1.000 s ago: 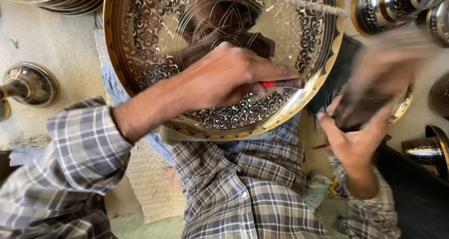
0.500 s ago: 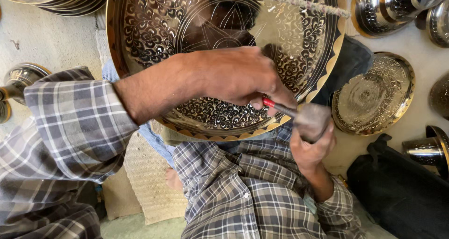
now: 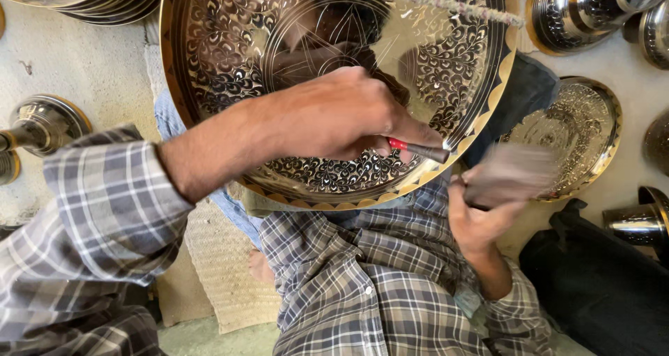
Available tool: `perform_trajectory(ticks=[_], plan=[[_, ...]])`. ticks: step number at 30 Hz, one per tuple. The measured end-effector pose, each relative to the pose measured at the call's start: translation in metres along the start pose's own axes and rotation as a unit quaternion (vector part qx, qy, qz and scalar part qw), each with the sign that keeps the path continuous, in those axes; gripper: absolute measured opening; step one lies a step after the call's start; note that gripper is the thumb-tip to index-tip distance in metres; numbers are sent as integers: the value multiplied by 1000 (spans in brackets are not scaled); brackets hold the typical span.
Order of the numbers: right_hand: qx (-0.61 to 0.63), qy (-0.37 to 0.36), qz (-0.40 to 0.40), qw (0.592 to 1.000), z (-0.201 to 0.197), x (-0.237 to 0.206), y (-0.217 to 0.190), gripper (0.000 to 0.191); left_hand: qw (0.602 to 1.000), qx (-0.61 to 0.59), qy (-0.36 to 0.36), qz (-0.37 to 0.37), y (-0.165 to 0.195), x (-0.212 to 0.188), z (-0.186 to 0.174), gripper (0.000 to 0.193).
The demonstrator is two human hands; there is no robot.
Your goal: The person engraves a decorative pattern on a large metal plate using a chisel and hammer. They repeatedly strike the chisel to create intricate designs, occasionally pausing to inspect the work.
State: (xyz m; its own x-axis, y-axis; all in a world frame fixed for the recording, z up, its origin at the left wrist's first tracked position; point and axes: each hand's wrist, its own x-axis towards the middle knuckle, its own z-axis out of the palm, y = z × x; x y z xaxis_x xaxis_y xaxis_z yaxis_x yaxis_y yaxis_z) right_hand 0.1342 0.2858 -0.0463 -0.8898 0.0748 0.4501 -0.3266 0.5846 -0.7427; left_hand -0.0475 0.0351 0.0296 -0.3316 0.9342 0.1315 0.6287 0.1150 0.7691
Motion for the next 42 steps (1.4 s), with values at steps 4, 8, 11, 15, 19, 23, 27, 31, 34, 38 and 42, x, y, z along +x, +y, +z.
perform_trajectory(ticks=[4,8,11,15,19,23,27,31,34,38,42], plan=[[-101,-50,-27,993,-18,9,8,98,998,33,37,-42,-1,-11,9,60],[-12,-116,9,993,-36,35,9,99,975,48,213,-34,0,-34,23,63],[-70,-185,-35,980,-46,72,2,95,957,38,271,-100,3,-43,42,54],[-91,-280,-1,956,-56,125,-25,72,903,49,387,-179,16,-46,67,44],[-169,-387,-84,903,-57,181,-50,88,854,23,474,-214,33,-46,74,43],[-294,-497,-124,807,-50,216,-73,89,826,-21,505,-250,46,-44,72,40],[-171,-467,-114,860,-45,230,-91,94,801,-90,549,-221,51,-41,76,38],[-173,-447,-192,856,-42,232,-96,96,787,-115,558,-237,50,-44,81,31],[-272,-482,-191,811,-41,228,-96,97,782,-104,534,-303,46,-47,80,28],[-300,-421,-203,832,-45,215,-85,89,814,-135,532,-189,36,-45,71,37],[-254,-295,-212,897,-49,180,-52,87,891,-59,421,-162,26,-45,59,45]])
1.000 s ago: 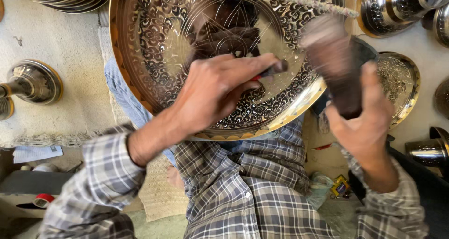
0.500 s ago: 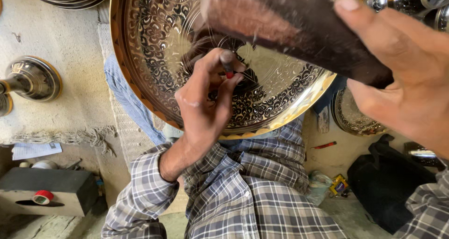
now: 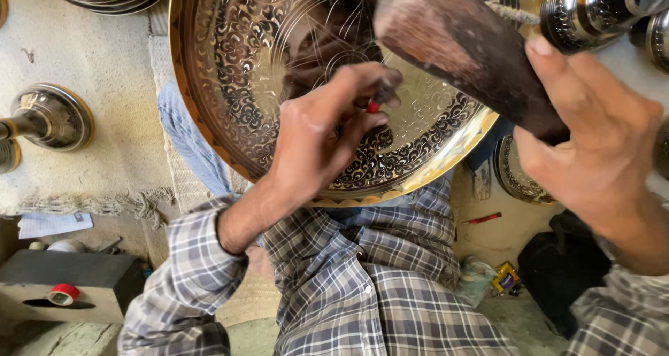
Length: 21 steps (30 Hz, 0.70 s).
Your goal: The person engraves a decorative pattern on a large metal plate using a chisel and hammer. They repeatedly strike the chisel to create intricate designs, occasionally pausing to inspect the work.
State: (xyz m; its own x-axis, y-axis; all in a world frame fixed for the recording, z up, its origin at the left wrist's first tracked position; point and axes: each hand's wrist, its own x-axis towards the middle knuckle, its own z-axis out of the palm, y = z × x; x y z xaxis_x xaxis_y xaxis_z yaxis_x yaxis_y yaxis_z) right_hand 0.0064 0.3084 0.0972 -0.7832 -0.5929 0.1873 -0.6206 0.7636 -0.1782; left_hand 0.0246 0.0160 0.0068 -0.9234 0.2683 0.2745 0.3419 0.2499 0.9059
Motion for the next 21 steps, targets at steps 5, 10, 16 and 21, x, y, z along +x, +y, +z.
perform_trajectory(ticks=[5,10,16,21], plan=[[100,81,62,990,27,-66,16,83,991,36,-105,80,-7,16,-5,51],[303,179,180,919,46,-103,4,91,975,62,-198,83,-10,31,-4,57],[208,104,153,961,68,-97,-24,110,962,29,-240,125,-8,43,-10,50],[37,110,123,986,84,-106,-49,111,939,13,-305,158,-6,55,-6,48]])
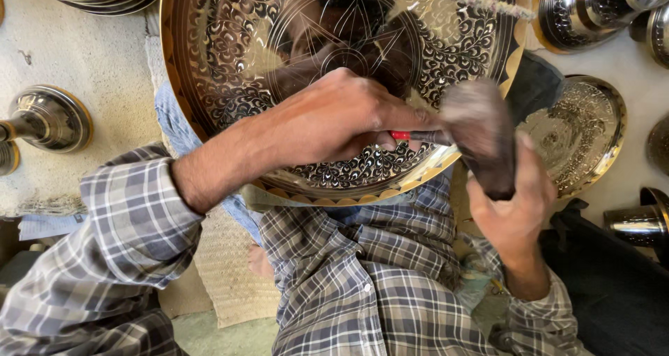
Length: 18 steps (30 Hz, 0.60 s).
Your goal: The person engraves a decorative pattern on a large metal plate using a chisel and hammer. They repeatedly strike the chisel to create intricate designs, occasionally pausing to inspect the work.
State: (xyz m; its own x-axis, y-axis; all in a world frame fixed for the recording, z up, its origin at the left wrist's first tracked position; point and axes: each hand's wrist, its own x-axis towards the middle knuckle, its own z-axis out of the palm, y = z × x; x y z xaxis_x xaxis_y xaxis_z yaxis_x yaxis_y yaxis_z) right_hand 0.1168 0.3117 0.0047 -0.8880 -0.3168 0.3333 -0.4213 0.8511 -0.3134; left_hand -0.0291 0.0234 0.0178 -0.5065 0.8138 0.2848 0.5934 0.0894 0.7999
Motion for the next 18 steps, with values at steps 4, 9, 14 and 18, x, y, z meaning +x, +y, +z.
perform_trajectory(ticks=[4,9,14,18], plan=[[265,88,147,949,17,-20,-9,99,999,-8,-33,19,-1,9,-2,50],[237,115,138,955,31,-31,-14,92,986,35,-158,-36,2,17,-6,56],[202,73,154,964,37,-37,-24,93,990,8,-126,-64,0,14,-9,58],[235,62,198,949,38,-42,-22,92,1000,-17,-9,-4,-6,5,-11,52]])
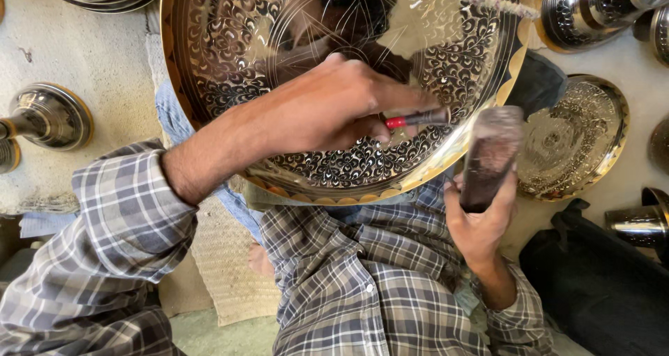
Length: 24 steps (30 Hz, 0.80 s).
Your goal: The person engraves a decorative pattern on a large metal plate using a chisel and hammer. They repeatedly strike the chisel to create intricate designs, occasionally pausing to inspect the work.
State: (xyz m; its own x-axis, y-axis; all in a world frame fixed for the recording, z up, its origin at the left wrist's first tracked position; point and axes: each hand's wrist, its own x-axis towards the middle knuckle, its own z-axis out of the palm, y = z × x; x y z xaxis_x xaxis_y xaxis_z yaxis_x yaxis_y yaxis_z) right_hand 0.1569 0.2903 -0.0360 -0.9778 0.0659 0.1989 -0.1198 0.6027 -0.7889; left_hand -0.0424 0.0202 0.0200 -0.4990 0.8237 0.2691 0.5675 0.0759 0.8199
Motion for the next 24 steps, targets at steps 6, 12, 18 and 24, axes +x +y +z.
perform_trajectory(ticks=[6,12,18,24], plan=[[6,28,14,999,-14,-3,8,104,999,-17,-40,16,-3,-2,2,44],[141,123,11,982,-14,-19,9,114,997,2,-73,15,1,3,-2,48],[81,128,-61,987,-3,-7,12,116,987,63,-145,-8,0,10,-2,58],[17,32,-63,997,-3,6,2,105,993,62,-102,8,-4,3,2,55]])
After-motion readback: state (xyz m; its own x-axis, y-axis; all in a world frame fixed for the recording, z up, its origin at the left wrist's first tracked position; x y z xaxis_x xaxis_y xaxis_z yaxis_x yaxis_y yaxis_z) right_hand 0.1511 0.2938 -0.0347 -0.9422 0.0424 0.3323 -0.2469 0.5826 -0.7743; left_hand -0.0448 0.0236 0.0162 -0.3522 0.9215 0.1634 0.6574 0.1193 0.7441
